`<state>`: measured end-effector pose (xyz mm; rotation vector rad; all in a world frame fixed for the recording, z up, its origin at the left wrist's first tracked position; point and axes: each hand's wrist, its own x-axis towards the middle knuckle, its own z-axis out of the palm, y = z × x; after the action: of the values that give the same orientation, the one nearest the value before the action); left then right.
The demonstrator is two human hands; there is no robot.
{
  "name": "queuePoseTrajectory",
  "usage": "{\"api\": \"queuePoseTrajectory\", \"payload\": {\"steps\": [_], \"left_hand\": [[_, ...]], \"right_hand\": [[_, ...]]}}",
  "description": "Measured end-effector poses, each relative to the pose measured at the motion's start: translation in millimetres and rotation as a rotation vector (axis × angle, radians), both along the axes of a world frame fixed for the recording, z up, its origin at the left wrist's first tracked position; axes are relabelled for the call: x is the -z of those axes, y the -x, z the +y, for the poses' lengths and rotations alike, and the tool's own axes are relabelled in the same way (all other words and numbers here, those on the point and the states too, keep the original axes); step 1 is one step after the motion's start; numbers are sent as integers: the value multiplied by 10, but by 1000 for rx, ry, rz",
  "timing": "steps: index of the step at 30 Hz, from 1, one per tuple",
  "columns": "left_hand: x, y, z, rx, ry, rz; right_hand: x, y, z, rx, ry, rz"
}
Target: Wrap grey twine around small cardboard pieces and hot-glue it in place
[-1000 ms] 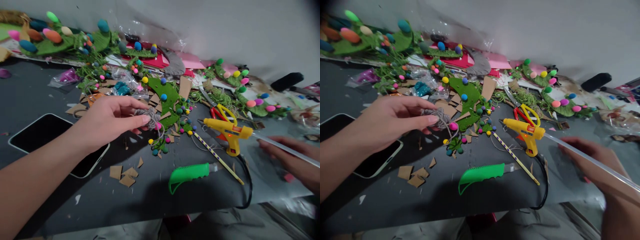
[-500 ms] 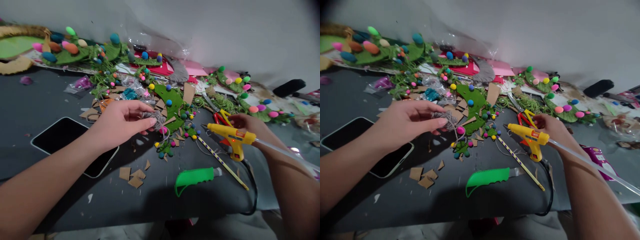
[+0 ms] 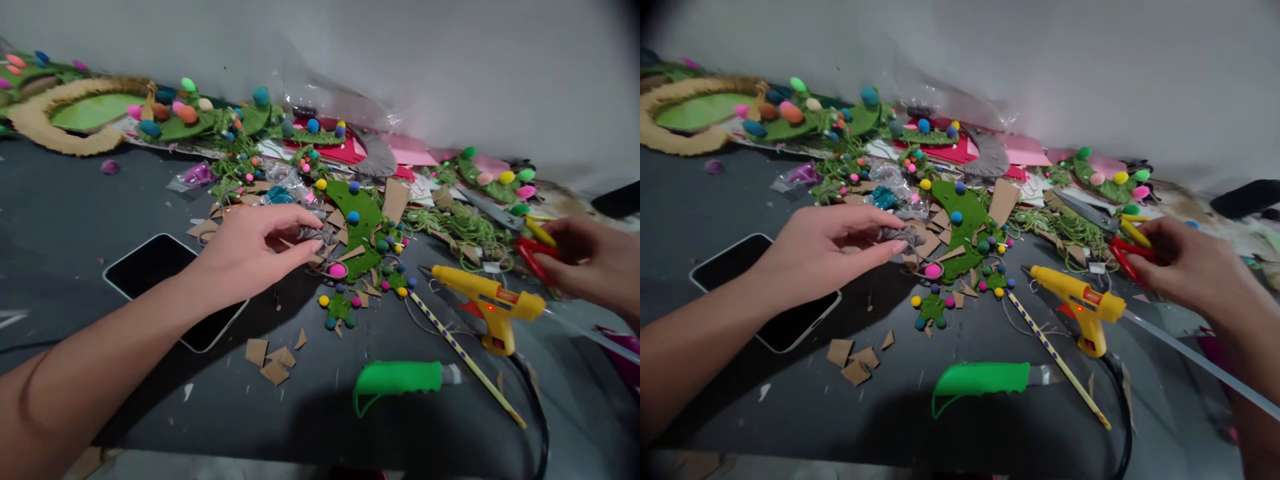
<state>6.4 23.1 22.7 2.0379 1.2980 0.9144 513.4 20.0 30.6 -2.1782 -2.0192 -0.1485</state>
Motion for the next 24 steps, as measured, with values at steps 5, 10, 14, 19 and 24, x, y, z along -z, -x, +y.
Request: {"api": "queuePoseTrajectory", "payload": {"steps": [5,10,14,19,24], "left_hand": [[11,-48,79,52,-178,103],[-61,-195,187,155,-416,209],[-118,-317,270,202,-490,264],[-139,-398,334,213,-532,285],[-109,-436,363,229,-564,322]], "right_hand": [[-210,312,151,-273,81,75],[-239,742,243,-502,118,124],[-200,888,245,-634,64,107],[-143,849,257,-690,21,64],[-115,879,286,-606,63,75]]}}
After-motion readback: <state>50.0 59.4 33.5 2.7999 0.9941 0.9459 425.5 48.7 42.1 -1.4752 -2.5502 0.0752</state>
